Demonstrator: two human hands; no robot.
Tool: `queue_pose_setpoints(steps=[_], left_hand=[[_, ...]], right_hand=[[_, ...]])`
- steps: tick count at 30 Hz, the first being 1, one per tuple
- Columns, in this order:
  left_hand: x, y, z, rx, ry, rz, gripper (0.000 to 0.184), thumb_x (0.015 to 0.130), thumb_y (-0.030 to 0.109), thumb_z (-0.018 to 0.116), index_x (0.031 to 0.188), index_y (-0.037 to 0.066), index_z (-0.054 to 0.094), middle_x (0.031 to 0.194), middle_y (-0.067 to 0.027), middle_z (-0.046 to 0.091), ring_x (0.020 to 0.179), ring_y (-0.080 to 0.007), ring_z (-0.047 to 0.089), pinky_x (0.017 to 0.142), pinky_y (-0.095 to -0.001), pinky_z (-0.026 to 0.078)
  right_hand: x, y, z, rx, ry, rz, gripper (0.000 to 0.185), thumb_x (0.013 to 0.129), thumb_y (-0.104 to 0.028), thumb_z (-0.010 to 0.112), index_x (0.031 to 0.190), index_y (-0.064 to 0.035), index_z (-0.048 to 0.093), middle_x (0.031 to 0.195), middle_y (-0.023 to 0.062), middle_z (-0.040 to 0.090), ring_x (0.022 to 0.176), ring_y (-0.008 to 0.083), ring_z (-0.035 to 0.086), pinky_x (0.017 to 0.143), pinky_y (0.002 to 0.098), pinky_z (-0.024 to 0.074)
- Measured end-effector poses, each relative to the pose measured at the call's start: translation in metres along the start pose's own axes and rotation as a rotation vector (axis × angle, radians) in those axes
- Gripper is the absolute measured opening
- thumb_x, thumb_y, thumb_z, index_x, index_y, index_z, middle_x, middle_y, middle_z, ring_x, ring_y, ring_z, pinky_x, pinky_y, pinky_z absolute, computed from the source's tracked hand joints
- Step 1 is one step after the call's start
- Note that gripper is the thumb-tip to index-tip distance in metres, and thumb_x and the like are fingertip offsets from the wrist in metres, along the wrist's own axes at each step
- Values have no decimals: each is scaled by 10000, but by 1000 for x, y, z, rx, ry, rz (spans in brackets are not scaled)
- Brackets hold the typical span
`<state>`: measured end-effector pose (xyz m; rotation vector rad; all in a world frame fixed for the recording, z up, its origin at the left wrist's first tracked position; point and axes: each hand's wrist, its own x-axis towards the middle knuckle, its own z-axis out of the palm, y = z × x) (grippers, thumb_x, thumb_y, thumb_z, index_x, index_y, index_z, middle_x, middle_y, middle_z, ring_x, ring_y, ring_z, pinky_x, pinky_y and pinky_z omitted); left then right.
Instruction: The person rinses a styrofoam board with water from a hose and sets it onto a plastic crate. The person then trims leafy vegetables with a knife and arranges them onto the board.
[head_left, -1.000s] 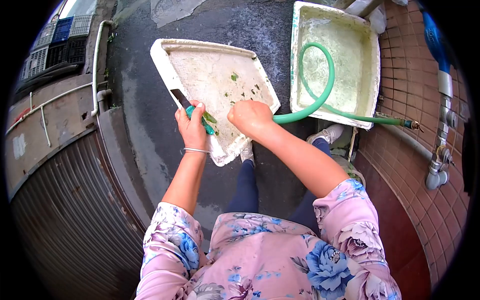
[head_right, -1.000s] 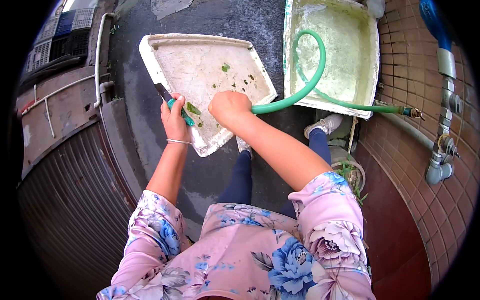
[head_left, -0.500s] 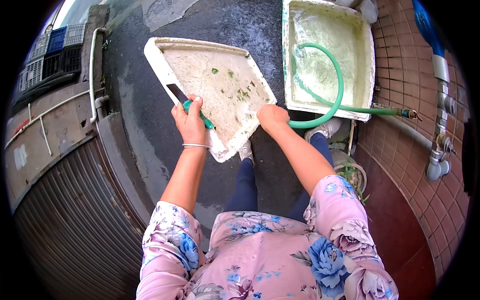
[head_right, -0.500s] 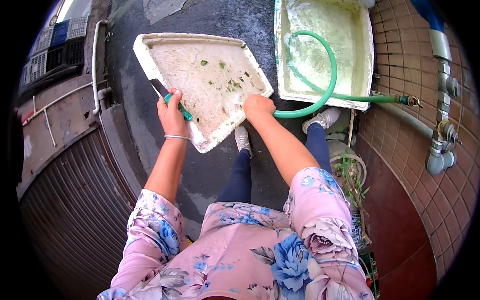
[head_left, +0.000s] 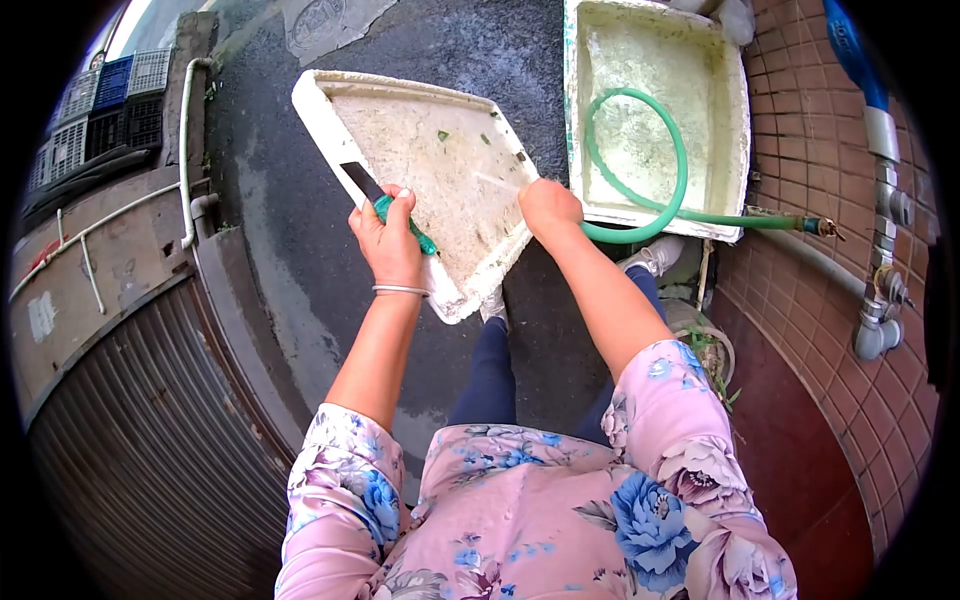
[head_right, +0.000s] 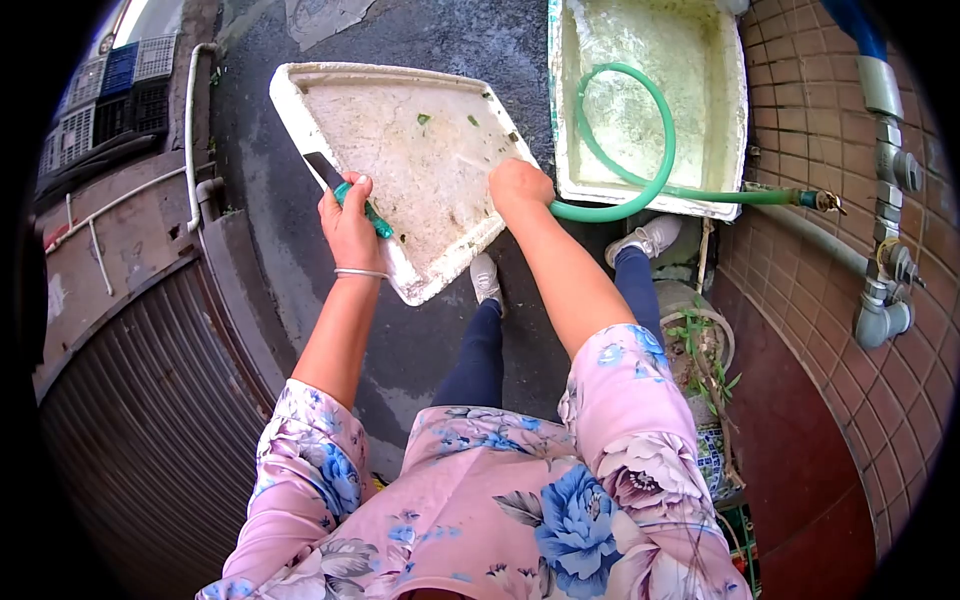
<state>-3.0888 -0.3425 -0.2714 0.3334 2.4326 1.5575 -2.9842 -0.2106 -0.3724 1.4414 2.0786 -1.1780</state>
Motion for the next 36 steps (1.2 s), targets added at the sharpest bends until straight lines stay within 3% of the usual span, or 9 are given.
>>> queue_pose_setpoints(steps=[8,12,22,30,36], left_hand=[[-3,4,3,42,4,15,124,741,158,593,813,59,578,969,-90,379,800,-165,459,740,-296,387],[-14,6,4,41,0,-12,119,749,156,585,816,59,574,974,-90,376,812,-166,457,756,-293,383],[-29,1,8,27,31,-21,118,767,149,567,834,52,557,974,-81,372,822,-165,446,773,-294,371],[-30,8,12,-8,40,-25,99,773,131,568,827,54,537,891,-31,401,776,-116,435,729,-258,362],[-27,13,16,38,38,-23,82,774,111,566,831,72,521,824,8,436,753,-84,418,698,-228,341]], right_hand=[[-19,-15,10,-23,-65,-179,340,788,-222,382,881,-34,648,921,191,614,868,332,599,737,402,473],[9,31,25,-164,-80,30,277,810,-159,418,945,-71,643,1016,128,608,939,273,591,757,369,479],[59,77,20,-239,-9,128,270,816,-159,416,940,-74,640,987,100,624,910,253,605,694,369,494],[75,24,-3,-17,65,48,329,804,-222,377,932,-67,637,977,144,617,909,289,599,749,374,476],[94,41,8,-27,139,8,334,814,-237,357,921,-63,620,953,166,616,885,309,601,740,390,470]])
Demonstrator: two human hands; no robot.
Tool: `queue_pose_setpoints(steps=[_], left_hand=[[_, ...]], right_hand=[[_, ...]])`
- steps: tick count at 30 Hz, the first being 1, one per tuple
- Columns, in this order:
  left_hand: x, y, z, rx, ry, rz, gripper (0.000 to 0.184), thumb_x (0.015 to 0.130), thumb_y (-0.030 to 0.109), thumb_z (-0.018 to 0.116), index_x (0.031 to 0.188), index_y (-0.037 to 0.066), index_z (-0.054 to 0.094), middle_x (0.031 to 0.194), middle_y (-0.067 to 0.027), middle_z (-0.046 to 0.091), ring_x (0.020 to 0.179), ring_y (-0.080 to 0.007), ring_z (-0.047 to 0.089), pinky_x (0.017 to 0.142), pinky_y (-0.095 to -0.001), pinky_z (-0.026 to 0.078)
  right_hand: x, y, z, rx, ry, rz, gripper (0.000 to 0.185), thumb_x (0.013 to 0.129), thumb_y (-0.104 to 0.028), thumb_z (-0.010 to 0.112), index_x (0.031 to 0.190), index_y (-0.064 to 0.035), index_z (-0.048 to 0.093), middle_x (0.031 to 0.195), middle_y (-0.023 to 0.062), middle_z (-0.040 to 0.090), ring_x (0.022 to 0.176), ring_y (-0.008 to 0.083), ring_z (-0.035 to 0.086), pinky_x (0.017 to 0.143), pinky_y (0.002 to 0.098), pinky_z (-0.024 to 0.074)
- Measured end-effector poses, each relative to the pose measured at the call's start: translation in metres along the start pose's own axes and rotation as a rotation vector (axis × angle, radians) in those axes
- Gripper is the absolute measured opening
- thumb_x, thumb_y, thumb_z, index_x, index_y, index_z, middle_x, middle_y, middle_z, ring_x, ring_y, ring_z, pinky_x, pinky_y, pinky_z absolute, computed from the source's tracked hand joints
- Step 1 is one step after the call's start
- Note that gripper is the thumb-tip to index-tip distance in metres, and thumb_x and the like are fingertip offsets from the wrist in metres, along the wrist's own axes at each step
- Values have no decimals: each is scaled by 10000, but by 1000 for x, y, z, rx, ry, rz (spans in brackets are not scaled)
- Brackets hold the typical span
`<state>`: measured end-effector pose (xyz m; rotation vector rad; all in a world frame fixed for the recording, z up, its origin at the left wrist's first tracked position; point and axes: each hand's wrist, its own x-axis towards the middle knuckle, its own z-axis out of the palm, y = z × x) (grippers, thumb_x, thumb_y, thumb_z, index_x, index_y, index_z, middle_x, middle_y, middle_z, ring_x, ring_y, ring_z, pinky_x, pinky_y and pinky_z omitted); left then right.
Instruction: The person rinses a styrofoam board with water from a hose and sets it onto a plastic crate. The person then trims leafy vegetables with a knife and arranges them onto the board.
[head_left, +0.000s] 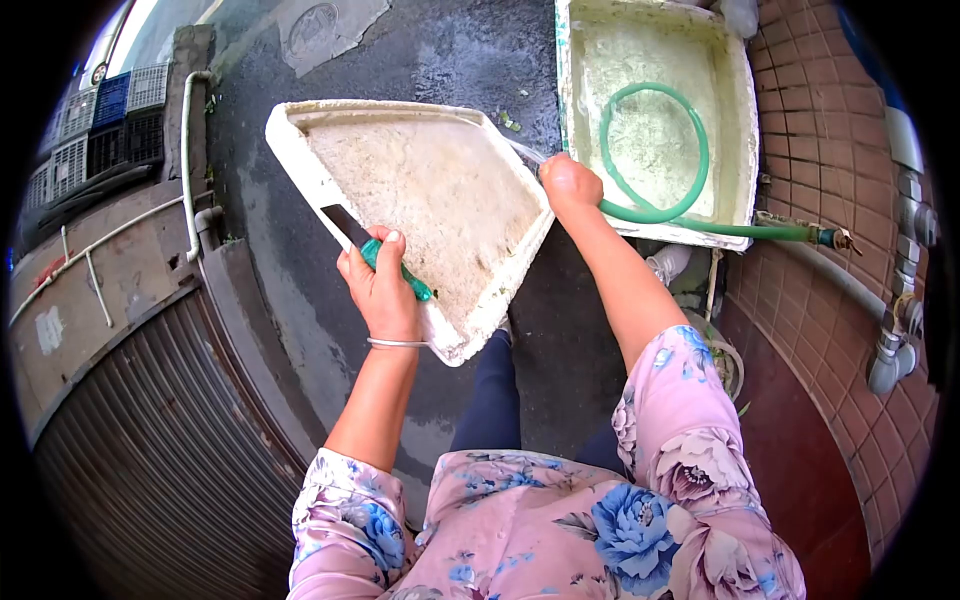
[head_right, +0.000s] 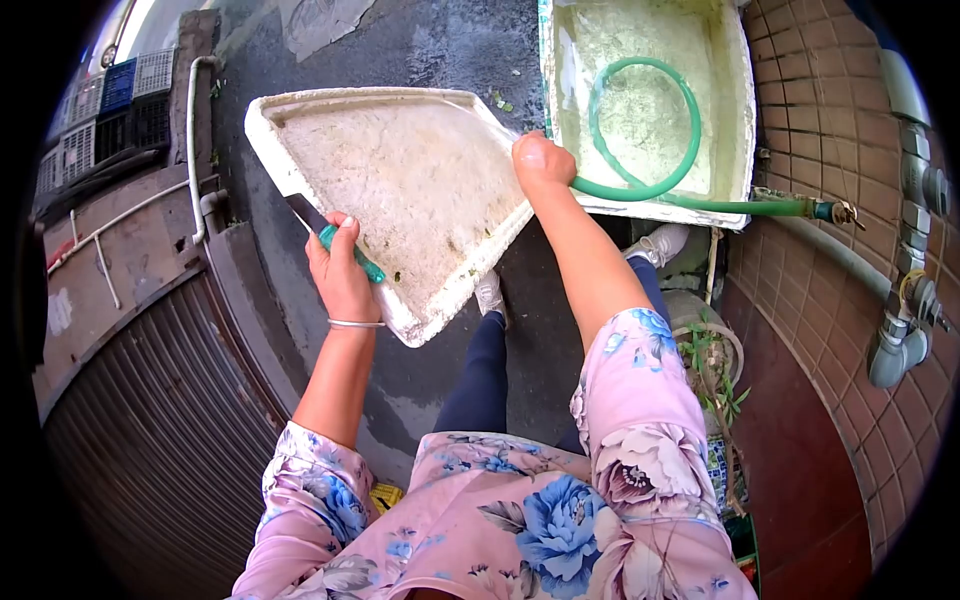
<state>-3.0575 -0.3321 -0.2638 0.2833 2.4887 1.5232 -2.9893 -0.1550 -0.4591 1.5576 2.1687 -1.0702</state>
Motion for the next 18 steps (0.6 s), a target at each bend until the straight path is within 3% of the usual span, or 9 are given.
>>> queue_pose_setpoints(steps=[1,4,5,6,8,11,13,16,18], left_hand=[[-1,2,2,-13,4,-11,82,775,111,565,834,75,521,823,9,439,752,-84,419,698,-229,341],[-2,2,9,-85,-27,-5,92,785,100,554,861,74,509,780,17,453,736,-81,419,687,-221,342],[-2,0,11,-92,-12,-18,91,788,96,550,863,74,504,768,20,454,731,-79,420,684,-217,342],[0,-2,14,-99,2,-32,90,791,93,547,865,74,500,755,22,456,726,-77,421,680,-213,343],[0,0,23,-149,-2,-44,84,796,90,545,861,77,493,754,25,455,725,-75,424,677,-212,346],[3,2,36,-156,-11,-82,79,805,55,529,869,64,482,785,16,449,735,-73,417,699,-211,346],[4,9,48,-151,-9,-75,86,803,51,526,869,62,472,792,15,446,740,-73,415,706,-213,348],[3,14,68,-155,-37,-51,92,799,52,527,866,54,465,810,3,426,756,-82,424,717,-225,359],[5,19,75,-97,-54,11,92,796,63,536,865,47,477,827,-9,403,774,-92,434,725,-232,364]], right_hand=[[7,8,-4,-23,53,-23,331,829,-256,352,918,-64,606,937,169,619,866,315,604,719,396,472],[35,54,-16,-114,68,-123,330,843,-391,445,976,-95,507,824,124,621,906,306,571,879,462,329],[45,73,-17,-211,49,-145,364,831,-389,484,1090,-133,478,1013,126,561,1088,288,454,965,486,210],[56,97,-13,-219,62,-133,364,831,-389,484,1090,-133,478,1013,126,561,1088,288,454,965,486,210],[68,147,4,-263,51,-67,469,821,-388,504,1226,-174,404,1259,120,391,1229,277,280,994,481,185],[55,193,2,-244,33,51,575,814,-378,517,1313,-190,302,1354,96,265,1276,262,185,1015,469,168],[36,209,-16,-151,92,51,577,805,-351,539,1305,-167,320,1371,98,242,1290,266,156,999,471,195],[-31,234,-79,96,414,-162,524,764,-210,597,1236,-106,395,1227,111,392,1213,283,303,948,437,267],[-87,236,-143,86,791,-240,496,751,-180,595,1194,-52,411,1113,122,458,1137,276,388,929,414,297]])
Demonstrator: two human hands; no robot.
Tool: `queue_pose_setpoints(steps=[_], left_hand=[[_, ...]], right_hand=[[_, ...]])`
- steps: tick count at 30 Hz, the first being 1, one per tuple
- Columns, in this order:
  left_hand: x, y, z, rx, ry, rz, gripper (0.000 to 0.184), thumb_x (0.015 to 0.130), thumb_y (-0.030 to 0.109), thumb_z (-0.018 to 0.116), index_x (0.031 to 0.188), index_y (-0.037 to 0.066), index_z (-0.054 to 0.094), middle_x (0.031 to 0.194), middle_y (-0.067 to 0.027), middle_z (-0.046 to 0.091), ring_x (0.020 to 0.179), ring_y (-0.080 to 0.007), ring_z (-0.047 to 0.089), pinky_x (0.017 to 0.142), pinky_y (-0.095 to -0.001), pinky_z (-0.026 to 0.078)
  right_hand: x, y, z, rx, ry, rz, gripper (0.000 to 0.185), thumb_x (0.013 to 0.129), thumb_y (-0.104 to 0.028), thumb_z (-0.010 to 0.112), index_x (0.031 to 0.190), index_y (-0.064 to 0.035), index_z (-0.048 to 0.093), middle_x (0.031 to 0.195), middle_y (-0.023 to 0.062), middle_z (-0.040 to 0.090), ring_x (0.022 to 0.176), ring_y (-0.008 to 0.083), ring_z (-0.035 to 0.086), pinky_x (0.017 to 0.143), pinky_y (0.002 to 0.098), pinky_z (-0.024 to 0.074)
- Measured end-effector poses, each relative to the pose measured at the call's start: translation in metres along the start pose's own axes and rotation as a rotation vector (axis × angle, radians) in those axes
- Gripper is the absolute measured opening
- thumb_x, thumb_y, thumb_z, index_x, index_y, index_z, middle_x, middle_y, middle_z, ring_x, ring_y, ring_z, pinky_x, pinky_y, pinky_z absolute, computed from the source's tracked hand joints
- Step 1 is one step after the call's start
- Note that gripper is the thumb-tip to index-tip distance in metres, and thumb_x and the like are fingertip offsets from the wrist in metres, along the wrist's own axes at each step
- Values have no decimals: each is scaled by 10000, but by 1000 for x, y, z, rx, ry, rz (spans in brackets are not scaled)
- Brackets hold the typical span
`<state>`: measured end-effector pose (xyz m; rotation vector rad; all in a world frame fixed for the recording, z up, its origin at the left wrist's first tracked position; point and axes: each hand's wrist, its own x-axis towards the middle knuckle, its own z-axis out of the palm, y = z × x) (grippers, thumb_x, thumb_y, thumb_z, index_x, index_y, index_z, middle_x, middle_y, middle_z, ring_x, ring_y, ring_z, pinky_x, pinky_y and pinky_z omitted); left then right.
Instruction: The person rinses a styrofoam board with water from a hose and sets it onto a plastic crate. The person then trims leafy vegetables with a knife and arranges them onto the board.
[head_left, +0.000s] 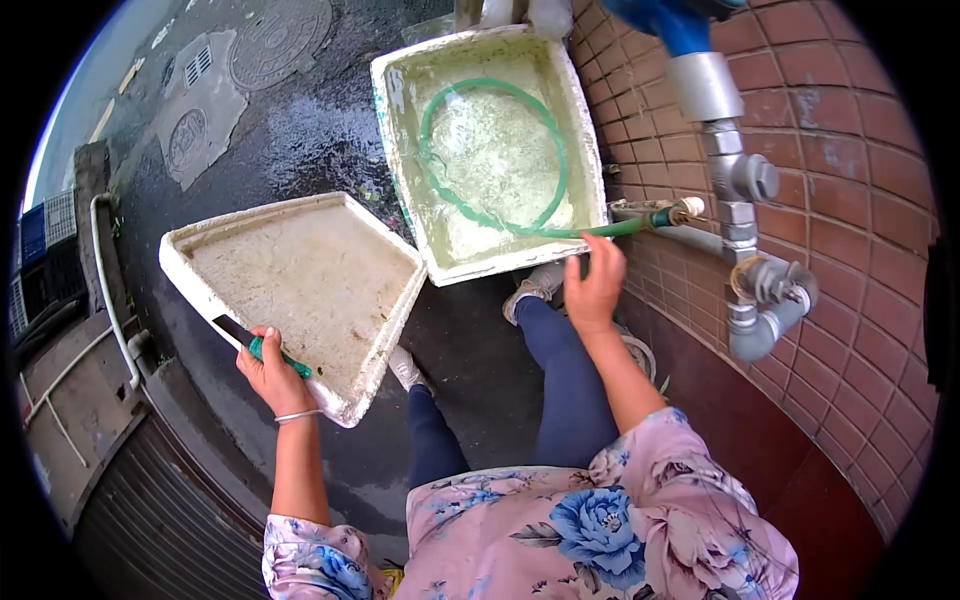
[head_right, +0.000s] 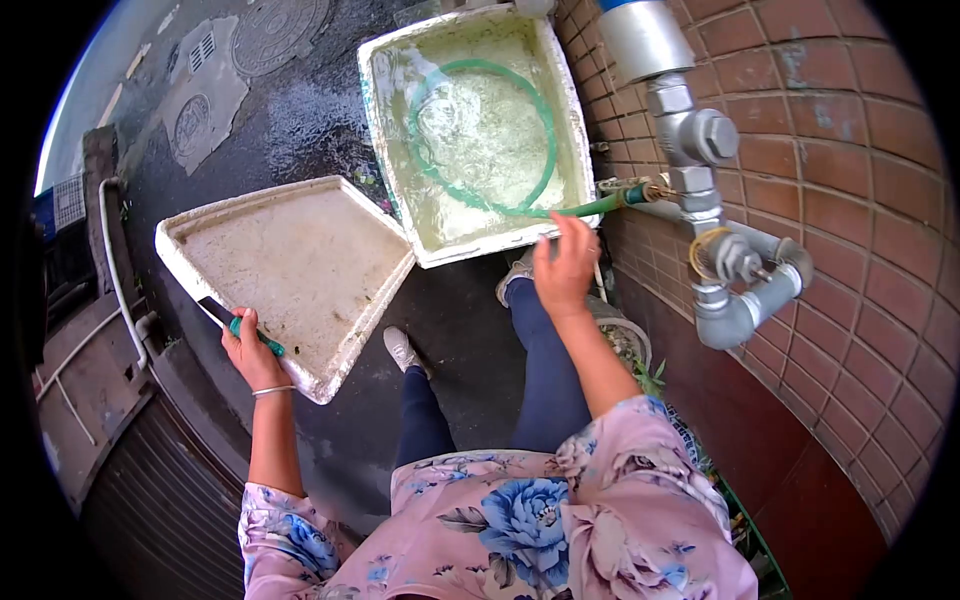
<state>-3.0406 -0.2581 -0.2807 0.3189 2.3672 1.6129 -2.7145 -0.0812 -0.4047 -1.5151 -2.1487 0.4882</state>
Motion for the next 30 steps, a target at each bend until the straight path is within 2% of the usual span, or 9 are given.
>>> queue_pose_setpoints(steps=[2,4,8,11,15,19,26,29,30], left_hand=[[-2,6,13,57,9,17,94,787,71,545,857,40,489,870,-20,359,782,-115,434,746,-259,368],[2,4,16,54,-56,24,101,782,93,550,851,35,505,890,-38,346,794,-133,439,761,-279,368],[0,18,22,259,-9,40,148,771,145,550,853,23,533,936,-89,351,790,-183,449,759,-299,373],[-5,28,26,368,15,70,164,767,167,550,852,26,539,949,-105,363,799,-193,457,761,-308,377],[-3,32,30,511,41,46,205,754,196,541,882,37,554,952,-132,381,793,-233,460,755,-325,375],[-10,43,44,600,36,2,245,749,242,526,907,59,565,952,-156,383,799,-269,473,749,-338,375],[-5,19,6,493,-127,35,270,704,213,564,886,15,551,931,-200,416,744,-253,491,686,-389,428],[-20,18,-20,424,-264,22,258,682,172,574,899,33,560,855,-152,486,708,-217,501,649,-321,440],[-21,12,-26,377,-369,-10,264,671,138,573,914,37,553,800,-108,523,691,-188,493,624,-305,433]], right_hand=[[20,3,-69,-84,399,-36,452,763,-216,604,1135,-16,444,1022,183,476,994,320,448,880,393,341],[34,19,-109,-148,130,401,436,820,-286,561,1127,-3,436,1008,196,496,972,337,458,888,373,335],[61,67,-96,438,-146,242,384,908,-327,408,1125,-11,429,1031,221,498,1015,322,461,881,345,332],[68,115,-61,-174,233,187,472,682,-387,678,929,-23,508,841,85,532,803,245,504,802,367,344],[92,64,-92,-423,494,14,172,537,-136,637,646,-116,505,586,55,494,558,248,466,624,350,330],[113,35,-103,-435,374,324,164,574,-232,623,648,-150,502,569,14,471,501,242,464,543,356,333],[54,29,-115,-37,255,633,232,751,-244,562,923,-96,610,876,141,607,825,299,575,765,415,419],[-54,-41,-159,-32,520,498,248,764,-170,565,975,-39,566,923,170,590,864,337,558,748,401,438],[-100,-47,-158,106,302,613,238,790,-209,535,983,-72,562,972,143,573,912,310,534,794,455,385]])
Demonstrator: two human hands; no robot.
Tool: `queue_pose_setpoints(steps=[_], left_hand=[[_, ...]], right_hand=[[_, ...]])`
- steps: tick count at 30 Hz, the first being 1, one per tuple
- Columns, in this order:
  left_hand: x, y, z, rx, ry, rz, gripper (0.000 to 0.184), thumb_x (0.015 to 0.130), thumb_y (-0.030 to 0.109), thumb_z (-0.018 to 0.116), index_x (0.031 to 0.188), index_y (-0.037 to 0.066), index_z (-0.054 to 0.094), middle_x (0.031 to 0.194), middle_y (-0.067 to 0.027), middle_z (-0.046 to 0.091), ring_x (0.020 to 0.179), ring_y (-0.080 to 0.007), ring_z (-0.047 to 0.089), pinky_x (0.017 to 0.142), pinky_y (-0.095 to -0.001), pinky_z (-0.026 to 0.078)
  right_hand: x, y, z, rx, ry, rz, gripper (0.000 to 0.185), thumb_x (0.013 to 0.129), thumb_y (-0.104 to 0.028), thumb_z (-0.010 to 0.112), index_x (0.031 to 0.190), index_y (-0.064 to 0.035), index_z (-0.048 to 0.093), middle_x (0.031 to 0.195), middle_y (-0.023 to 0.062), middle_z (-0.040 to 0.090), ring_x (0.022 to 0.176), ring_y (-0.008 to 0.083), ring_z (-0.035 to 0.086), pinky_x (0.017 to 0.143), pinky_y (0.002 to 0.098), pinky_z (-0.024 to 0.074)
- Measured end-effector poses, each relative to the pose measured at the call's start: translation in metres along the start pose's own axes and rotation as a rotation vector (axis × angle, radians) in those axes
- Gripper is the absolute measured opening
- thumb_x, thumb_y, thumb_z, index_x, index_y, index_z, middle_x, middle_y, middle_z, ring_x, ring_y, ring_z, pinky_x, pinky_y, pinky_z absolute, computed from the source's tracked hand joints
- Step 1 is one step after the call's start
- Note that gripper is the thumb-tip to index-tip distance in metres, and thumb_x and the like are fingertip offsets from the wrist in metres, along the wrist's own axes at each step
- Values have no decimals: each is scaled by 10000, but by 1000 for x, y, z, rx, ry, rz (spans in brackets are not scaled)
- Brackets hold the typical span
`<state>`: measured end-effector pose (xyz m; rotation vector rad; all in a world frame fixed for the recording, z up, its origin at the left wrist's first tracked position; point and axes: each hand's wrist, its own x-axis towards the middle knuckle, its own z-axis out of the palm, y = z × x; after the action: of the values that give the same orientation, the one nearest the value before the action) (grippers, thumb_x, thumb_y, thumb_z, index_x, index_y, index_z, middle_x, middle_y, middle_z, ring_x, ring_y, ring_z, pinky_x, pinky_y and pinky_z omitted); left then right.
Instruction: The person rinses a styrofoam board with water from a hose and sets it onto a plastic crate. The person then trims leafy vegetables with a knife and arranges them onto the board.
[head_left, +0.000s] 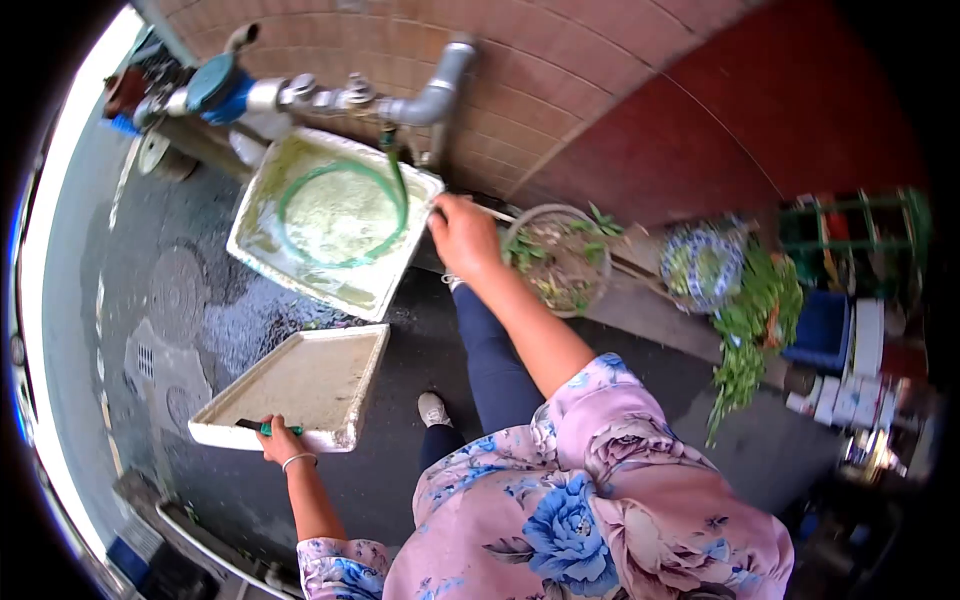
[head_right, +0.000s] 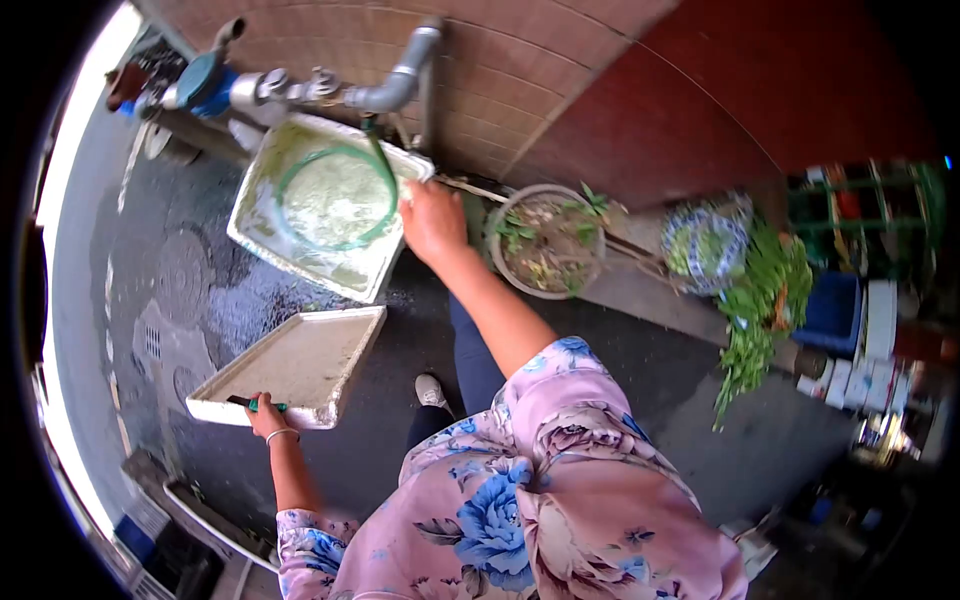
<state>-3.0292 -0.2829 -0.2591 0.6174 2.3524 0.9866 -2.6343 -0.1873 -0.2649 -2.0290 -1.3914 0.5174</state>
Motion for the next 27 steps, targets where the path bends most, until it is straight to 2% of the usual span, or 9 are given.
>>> queue_pose_setpoints(steps=[4,8,10,12,15,17,22,24,27], left_hand=[[-20,-51,-30,1,-211,5,198,666,43,502,863,44,508,762,-32,490,628,-142,441,569,-265,409],[-47,-69,-52,123,-344,-258,282,665,149,497,940,94,468,788,-54,492,642,-190,491,520,-364,436],[-94,-41,-69,127,-620,-504,376,632,158,506,1003,103,475,911,-98,524,795,-283,550,639,-489,470],[-118,-37,-71,233,-627,-648,434,623,171,511,1050,100,477,1009,-127,523,944,-351,529,749,-575,434],[-191,-32,-64,249,-744,-789,399,716,198,436,1085,54,486,1070,-139,535,990,-354,512,813,-564,400],[-251,-43,-58,278,-917,-941,408,795,226,336,1109,17,489,1118,-145,535,1029,-347,499,864,-545,376],[-485,-109,-16,360,-1136,-1124,436,785,213,326,1162,38,461,1151,-153,501,1028,-358,492,838,-509,421],[-600,-141,-6,354,-1150,-1005,433,755,141,398,1169,15,419,1147,-178,479,1060,-348,465,883,-503,397],[-706,-188,7,272,-1338,-1116,448,750,165,419,1178,32,406,1144,-196,443,1045,-368,442,848,-482,420]], right_hand=[[-205,60,-66,36,-531,439,209,780,-235,542,935,-105,596,885,120,616,831,284,593,716,395,467],[-393,111,-109,140,-511,742,230,768,-222,565,943,-83,617,894,105,633,839,257,606,734,352,477],[-467,137,-128,160,-406,765,211,749,-225,581,887,-75,633,870,116,632,818,267,606,732,355,477],[-522,158,-153,166,-361,854,214,740,-221,589,889,-74,635,875,121,630,811,271,605,734,356,474],[-591,186,-192,237,-311,897,221,745,-213,595,906,-66,632,874,128,630,801,265,607,716,346,475],[-639,205,-214,415,-43,984,237,737,-222,586,904,-60,631,837,123,632,791,268,604,713,345,474],[-804,276,-261,782,208,1109,250,752,-205,599,915,-17,615,775,98,640,693,170,613,634,280,473],[-872,306,-294,1025,462,1370,191,781,-114,573,923,12,596,713,71,605,636,151,583,557,256,460],[-964,353,-361,839,578,1506,162,775,-111,565,897,-8,595,704,56,601,622,141,587,504,256,429]])
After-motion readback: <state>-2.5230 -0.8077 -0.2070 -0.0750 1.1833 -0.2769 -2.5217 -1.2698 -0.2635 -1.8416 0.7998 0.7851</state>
